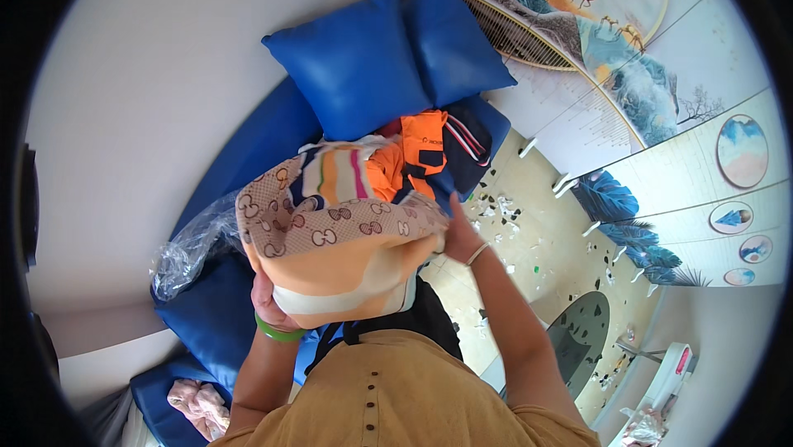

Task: The person opens a blue pillow cover, places a black pillow insert inside, and zips it closed. They then fold a white cloth and an orange garment on the sofa.

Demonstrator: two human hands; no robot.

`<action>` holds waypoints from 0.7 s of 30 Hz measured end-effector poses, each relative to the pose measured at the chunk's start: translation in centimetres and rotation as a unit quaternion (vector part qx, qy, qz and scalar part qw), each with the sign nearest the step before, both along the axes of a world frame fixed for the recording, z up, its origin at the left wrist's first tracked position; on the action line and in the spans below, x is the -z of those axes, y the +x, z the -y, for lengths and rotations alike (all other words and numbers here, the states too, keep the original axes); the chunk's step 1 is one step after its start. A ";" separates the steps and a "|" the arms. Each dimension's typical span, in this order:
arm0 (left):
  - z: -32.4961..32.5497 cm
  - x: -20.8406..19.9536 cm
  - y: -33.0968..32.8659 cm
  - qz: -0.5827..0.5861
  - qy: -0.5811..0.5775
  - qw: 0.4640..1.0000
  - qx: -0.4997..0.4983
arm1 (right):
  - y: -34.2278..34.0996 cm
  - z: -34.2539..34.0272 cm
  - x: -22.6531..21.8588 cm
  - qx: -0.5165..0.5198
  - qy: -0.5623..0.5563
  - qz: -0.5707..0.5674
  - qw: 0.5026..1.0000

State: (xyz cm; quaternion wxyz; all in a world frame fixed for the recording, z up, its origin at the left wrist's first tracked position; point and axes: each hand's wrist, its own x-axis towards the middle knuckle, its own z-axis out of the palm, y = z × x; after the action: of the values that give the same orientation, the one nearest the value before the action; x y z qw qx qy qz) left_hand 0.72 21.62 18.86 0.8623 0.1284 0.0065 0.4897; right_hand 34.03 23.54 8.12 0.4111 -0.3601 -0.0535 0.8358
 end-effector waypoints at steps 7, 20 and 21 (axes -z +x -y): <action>2.4 3.9 -5.5 -0.119 -0.055 0.991 -0.013 | -8.9 -0.5 -3.9 -0.028 0.180 0.276 0.944; 6.1 8.5 -10.8 -0.200 -0.169 0.965 -0.030 | 1.1 7.4 -2.2 -0.134 0.076 0.371 0.916; 6.1 8.0 -10.3 -0.221 -0.185 0.957 -0.026 | 0.9 7.1 -3.0 -0.182 0.067 0.380 0.905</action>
State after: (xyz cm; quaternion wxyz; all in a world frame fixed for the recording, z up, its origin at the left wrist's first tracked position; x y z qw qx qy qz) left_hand -9.57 15.56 10.83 0.8351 0.0714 0.2903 0.4618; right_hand 34.95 16.45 11.09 0.2236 -0.6058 -0.3261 0.6904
